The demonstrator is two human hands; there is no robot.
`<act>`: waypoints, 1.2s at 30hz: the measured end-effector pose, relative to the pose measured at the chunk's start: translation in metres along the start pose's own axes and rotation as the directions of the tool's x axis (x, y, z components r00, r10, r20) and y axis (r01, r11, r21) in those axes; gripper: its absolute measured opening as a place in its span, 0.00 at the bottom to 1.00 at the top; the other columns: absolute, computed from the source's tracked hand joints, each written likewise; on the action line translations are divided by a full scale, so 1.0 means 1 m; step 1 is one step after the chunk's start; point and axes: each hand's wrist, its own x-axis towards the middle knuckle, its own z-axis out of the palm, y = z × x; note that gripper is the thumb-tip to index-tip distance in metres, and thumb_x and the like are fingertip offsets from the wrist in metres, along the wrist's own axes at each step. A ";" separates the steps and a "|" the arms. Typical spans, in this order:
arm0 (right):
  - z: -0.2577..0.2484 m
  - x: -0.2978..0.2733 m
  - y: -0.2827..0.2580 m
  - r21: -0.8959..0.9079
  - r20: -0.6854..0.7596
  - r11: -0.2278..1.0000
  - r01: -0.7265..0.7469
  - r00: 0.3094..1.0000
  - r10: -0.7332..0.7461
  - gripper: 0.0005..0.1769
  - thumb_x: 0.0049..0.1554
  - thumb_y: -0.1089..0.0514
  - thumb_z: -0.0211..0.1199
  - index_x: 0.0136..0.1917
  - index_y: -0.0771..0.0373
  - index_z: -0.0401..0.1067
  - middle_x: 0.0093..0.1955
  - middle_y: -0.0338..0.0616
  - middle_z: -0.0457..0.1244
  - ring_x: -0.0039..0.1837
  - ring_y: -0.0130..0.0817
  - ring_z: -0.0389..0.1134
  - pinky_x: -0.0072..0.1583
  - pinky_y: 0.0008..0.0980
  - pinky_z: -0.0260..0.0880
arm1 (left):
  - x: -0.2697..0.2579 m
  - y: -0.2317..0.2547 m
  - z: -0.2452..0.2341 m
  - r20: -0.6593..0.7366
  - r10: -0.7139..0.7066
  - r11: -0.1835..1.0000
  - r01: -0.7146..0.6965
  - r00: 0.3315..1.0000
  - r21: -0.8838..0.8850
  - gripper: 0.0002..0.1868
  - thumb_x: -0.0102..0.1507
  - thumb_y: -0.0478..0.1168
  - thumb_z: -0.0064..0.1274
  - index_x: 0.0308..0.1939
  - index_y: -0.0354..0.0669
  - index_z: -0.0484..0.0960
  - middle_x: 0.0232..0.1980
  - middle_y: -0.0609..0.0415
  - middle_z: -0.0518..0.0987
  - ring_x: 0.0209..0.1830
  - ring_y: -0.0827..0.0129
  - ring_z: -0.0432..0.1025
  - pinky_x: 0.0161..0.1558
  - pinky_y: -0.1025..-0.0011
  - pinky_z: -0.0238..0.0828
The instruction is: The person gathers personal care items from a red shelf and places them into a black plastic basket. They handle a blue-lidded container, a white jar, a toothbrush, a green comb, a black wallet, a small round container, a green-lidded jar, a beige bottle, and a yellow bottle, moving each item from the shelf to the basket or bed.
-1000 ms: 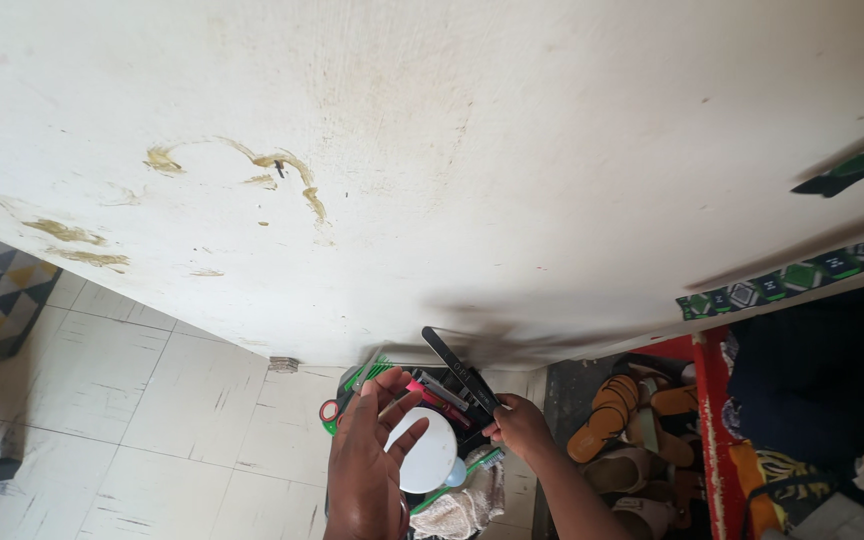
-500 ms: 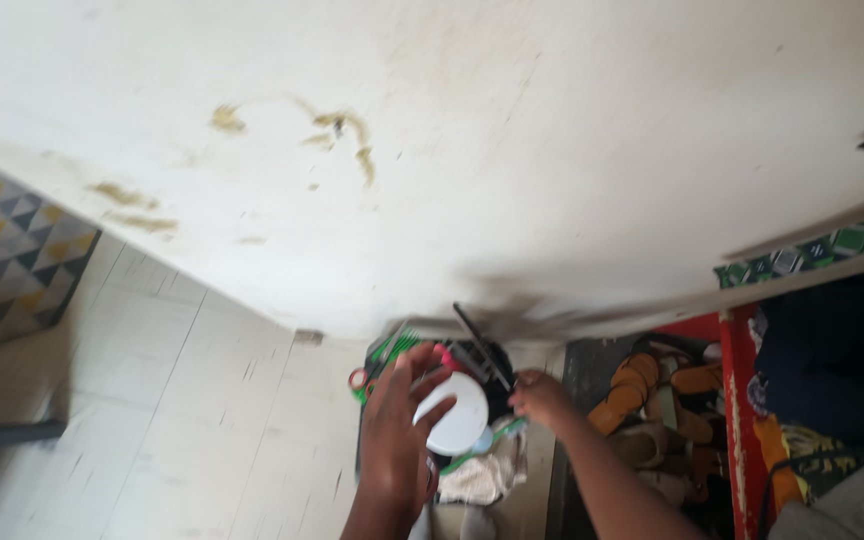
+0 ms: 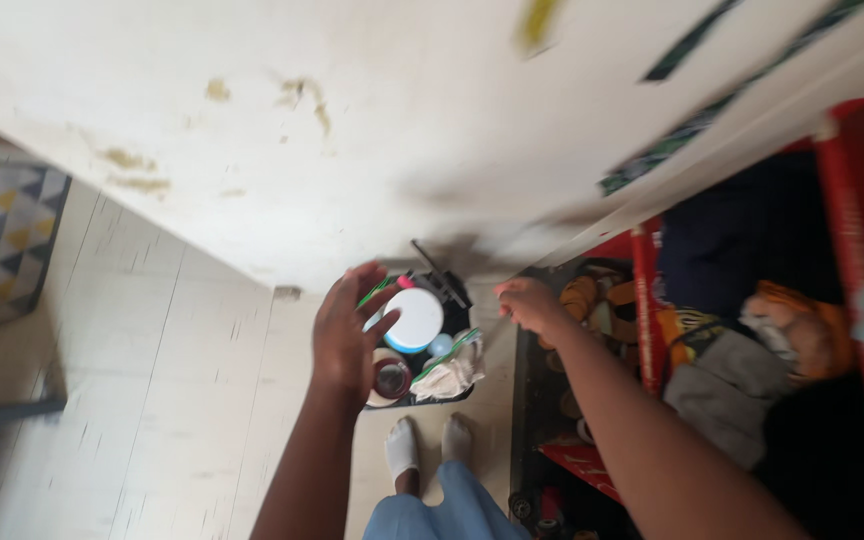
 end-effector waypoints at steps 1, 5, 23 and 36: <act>-0.001 -0.016 0.000 0.046 -0.001 0.998 0.031 1.000 -0.031 0.21 0.58 0.57 0.58 0.63 0.62 0.74 0.38 0.38 0.67 0.35 0.25 0.62 0.37 0.28 0.62 | -0.009 0.004 0.000 0.022 0.007 1.000 -0.007 1.000 0.011 0.25 0.70 0.52 0.36 0.64 0.41 0.74 0.62 0.52 0.77 0.61 0.63 0.73 0.58 0.60 0.72; -0.007 -0.047 0.020 0.288 0.001 0.940 0.184 0.981 -0.193 0.20 0.59 0.57 0.60 0.63 0.64 0.71 0.39 0.40 0.67 0.36 0.26 0.65 0.38 0.26 0.65 | -0.031 0.010 0.001 0.013 -0.044 0.999 0.044 0.999 0.023 0.26 0.70 0.51 0.39 0.64 0.38 0.74 0.63 0.49 0.76 0.62 0.59 0.72 0.58 0.59 0.71; -0.312 -0.544 -0.088 0.293 -0.732 0.588 0.754 0.572 -0.370 0.25 0.62 0.51 0.58 0.68 0.65 0.70 0.45 0.39 0.67 0.41 0.22 0.63 0.42 0.23 0.63 | -0.137 -0.019 0.408 0.767 -0.182 0.967 -0.030 0.615 0.254 0.25 0.67 0.48 0.45 0.65 0.40 0.75 0.64 0.46 0.81 0.57 0.58 0.77 0.53 0.60 0.74; -0.338 -0.633 -0.111 -0.125 -0.992 0.564 0.816 -0.094 -0.084 0.19 0.56 0.68 0.54 0.60 0.68 0.71 0.52 0.44 0.66 0.52 0.28 0.67 0.51 0.31 0.73 | -0.347 0.020 0.570 0.991 -0.083 0.982 -0.162 0.106 0.100 0.15 0.67 0.42 0.47 0.55 0.39 0.80 0.54 0.50 0.82 0.46 0.69 0.78 0.46 0.71 0.75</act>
